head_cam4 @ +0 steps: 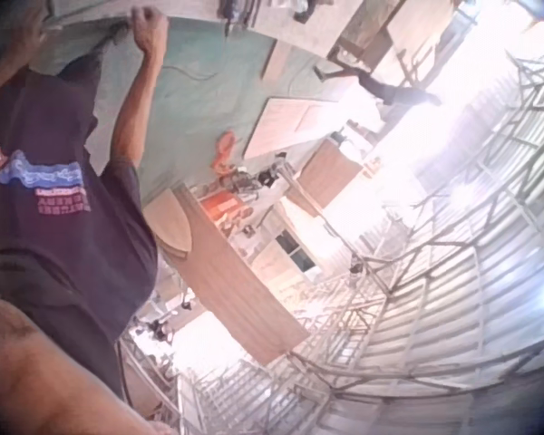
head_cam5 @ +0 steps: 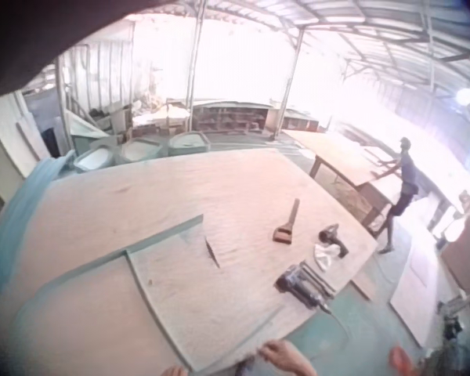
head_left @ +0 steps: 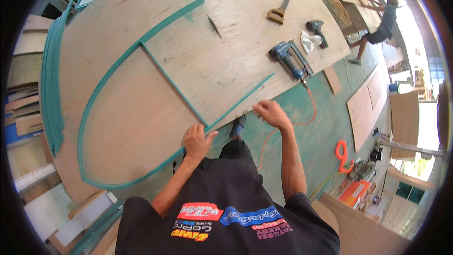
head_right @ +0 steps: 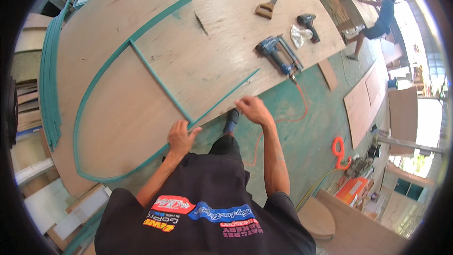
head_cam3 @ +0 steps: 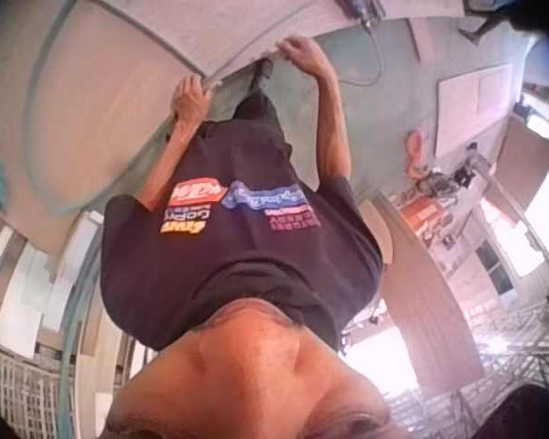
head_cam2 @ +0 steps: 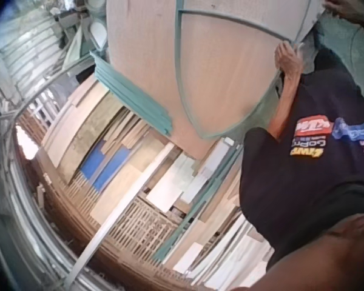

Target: The person assembles a curved wooden frame component by positioning a green flexible strip along the edge of a plywood template and securing it with a pneumatic nail gun, then uses a hand saw to trim the excess strip.

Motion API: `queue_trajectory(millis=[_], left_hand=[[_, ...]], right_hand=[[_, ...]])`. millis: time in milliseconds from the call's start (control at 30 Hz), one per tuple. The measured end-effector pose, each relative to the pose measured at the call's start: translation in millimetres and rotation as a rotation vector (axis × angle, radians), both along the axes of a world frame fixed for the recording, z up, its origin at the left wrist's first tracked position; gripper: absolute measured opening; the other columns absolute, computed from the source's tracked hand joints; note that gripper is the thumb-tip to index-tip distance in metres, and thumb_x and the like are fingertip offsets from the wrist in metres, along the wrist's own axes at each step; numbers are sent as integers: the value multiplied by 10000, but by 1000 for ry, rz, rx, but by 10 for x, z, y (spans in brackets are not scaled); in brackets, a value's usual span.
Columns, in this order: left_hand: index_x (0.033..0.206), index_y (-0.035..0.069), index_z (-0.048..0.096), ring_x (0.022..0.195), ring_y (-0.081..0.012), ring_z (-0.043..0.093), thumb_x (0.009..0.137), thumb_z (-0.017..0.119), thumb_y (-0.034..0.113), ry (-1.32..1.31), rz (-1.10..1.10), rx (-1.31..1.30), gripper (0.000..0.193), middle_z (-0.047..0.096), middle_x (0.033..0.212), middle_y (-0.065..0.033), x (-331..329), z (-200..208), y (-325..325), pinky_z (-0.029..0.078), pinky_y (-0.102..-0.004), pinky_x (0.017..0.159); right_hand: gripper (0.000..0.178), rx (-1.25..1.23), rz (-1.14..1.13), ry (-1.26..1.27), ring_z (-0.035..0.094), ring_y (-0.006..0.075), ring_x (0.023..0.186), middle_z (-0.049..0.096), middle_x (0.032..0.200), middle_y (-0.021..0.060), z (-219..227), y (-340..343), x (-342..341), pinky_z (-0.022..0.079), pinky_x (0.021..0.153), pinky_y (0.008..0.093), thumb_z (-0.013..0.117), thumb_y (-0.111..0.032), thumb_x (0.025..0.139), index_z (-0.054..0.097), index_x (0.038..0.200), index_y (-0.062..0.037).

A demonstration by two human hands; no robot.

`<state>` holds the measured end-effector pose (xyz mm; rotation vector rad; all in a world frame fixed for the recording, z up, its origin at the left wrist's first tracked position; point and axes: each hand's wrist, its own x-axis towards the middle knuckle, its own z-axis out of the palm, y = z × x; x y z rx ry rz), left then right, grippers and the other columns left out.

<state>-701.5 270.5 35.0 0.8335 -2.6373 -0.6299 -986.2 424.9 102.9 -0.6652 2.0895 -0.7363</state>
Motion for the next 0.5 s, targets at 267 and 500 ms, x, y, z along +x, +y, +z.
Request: queue_trajectory(millis=[267,500], left_hand=[[820,41,607,791,-325,594,834,797,362,-157,125,-126,374,596,812,-102,-42,-55,111,474,-425,700],[859,54,670,928,-310,589,796,838,390,17,509,-53,381,639,899,-81,-272,48,338,450,-447,844]], right_hand=[[353,-489,-125,940,720,385,965,741,1054,221,-796,-1520,-2570,565,865,434,698,-286,952,724,1147,7],[935,-184,-703,-5,707,330,710,645,926,203,-1403,-2206,-4284,595,533,398,633,-785,846,599,1201,80]])
